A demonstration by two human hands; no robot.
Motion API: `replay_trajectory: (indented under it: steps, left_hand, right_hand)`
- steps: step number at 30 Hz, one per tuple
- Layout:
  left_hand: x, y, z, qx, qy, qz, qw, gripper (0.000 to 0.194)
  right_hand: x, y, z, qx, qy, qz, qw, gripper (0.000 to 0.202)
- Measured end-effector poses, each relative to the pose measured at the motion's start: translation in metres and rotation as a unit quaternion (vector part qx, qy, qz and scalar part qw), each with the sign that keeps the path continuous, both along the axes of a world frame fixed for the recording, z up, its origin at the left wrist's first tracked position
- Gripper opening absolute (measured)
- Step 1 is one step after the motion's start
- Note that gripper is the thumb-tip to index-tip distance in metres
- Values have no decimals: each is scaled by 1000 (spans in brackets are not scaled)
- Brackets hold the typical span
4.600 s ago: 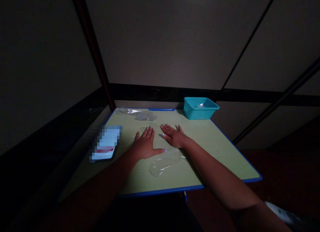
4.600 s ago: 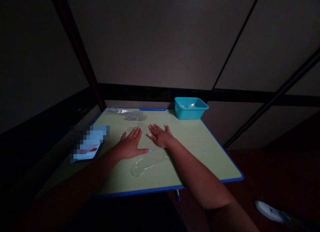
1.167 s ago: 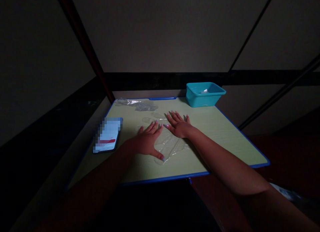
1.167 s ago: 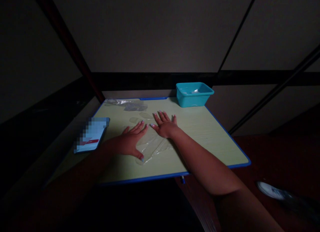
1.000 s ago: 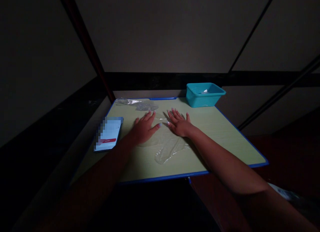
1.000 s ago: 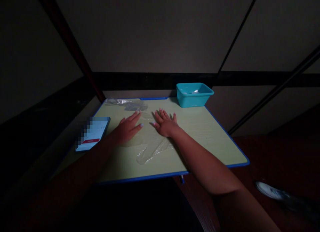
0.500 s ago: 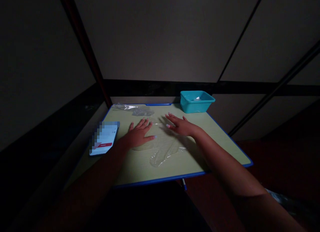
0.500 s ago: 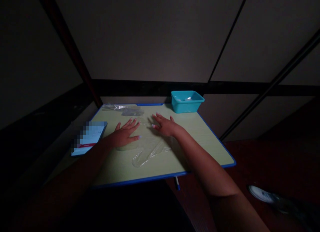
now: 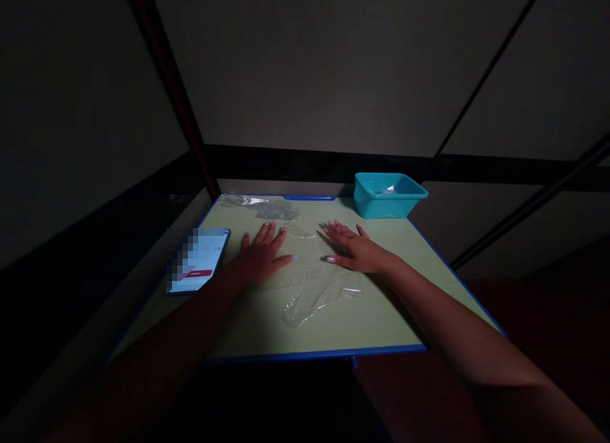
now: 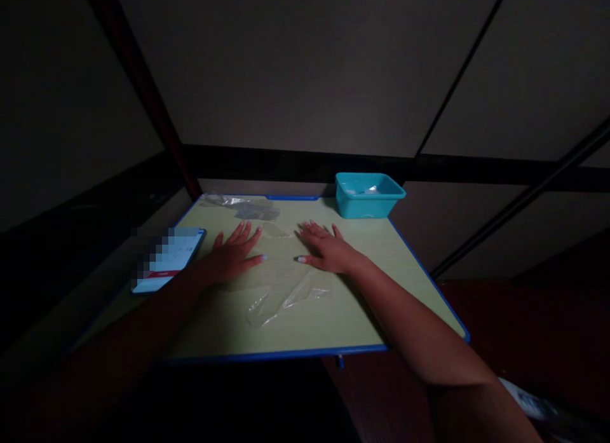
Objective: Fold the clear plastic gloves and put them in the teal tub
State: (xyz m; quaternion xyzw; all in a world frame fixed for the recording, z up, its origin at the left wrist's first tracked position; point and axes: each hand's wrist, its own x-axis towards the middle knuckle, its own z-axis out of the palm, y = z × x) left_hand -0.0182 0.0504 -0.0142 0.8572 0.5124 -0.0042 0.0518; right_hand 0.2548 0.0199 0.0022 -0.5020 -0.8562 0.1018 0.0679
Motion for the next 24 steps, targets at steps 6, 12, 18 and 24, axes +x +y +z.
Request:
replay_trajectory:
  steps: [6, 12, 18, 24]
  left_hand:
    - [5, -1, 6, -11, -45, 3, 999, 67]
    - [7, -1, 8, -32, -87, -46, 995, 64]
    - [7, -3, 8, -46, -90, -144, 984, 58]
    - [5, 0, 2, -47, -84, -148, 984, 55]
  right_hand:
    - [-16, -33, 15, 16, 87, 121, 989, 55]
    - [-37, -65, 27, -50, 126, 294, 946, 34]
    - [-40, -74, 30, -132, 74, 319, 936, 31]
    - [-40, -72, 23, -118, 80, 316, 938, 32]
